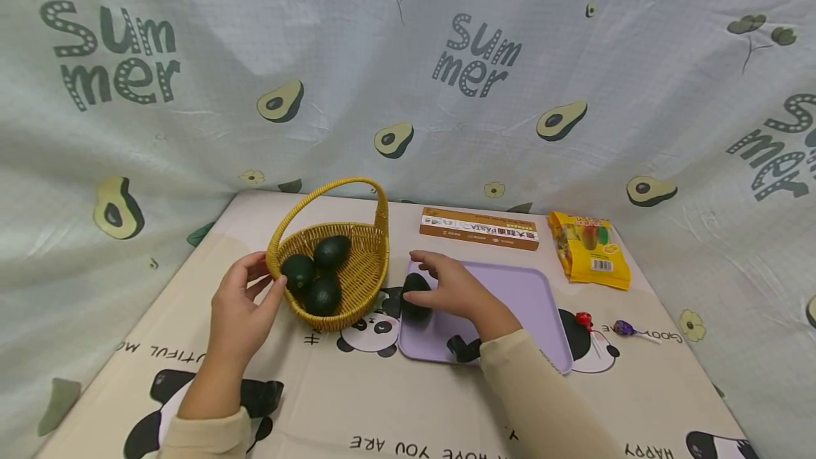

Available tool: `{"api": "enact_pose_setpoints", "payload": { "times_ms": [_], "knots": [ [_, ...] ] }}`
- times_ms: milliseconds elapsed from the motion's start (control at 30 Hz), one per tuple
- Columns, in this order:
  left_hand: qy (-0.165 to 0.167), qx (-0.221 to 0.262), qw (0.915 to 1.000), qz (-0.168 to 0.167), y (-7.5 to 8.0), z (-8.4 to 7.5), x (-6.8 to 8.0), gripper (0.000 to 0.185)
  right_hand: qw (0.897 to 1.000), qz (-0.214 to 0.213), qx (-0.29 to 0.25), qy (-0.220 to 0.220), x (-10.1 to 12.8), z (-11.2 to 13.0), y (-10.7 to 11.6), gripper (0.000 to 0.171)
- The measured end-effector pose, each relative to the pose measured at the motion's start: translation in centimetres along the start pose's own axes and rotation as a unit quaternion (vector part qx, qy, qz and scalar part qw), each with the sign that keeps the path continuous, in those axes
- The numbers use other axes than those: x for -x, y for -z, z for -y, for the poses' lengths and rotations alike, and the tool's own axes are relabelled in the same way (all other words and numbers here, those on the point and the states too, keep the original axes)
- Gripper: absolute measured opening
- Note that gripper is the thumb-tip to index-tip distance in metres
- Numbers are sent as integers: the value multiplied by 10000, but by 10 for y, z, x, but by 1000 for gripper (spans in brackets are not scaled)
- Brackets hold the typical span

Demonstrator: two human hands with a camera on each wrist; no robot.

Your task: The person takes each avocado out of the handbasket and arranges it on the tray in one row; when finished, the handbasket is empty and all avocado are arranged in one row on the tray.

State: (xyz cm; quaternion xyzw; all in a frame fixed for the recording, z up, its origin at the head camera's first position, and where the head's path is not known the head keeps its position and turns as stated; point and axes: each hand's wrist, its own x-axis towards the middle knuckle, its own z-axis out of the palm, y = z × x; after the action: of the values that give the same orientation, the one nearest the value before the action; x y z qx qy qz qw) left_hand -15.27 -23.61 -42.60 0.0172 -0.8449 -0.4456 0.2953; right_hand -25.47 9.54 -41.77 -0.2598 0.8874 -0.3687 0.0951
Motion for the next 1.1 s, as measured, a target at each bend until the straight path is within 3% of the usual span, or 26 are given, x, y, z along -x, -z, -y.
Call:
{"api": "enact_pose_setpoints", "payload": {
  "times_ms": [433, 867, 1100],
  "knots": [
    [-48, 55, 10000, 30, -1, 0, -3, 48, 9991, -9, -103, 414, -3, 26, 6, 76],
    [17, -10, 10000, 36, 0, 0, -5, 47, 9975, 271, -305, 571, -21, 48, 6, 71],
    [24, -70, 10000, 53, 1, 0, -5, 47, 9961, 621, -295, 554, -33, 58, 4, 73]
  ]
}}
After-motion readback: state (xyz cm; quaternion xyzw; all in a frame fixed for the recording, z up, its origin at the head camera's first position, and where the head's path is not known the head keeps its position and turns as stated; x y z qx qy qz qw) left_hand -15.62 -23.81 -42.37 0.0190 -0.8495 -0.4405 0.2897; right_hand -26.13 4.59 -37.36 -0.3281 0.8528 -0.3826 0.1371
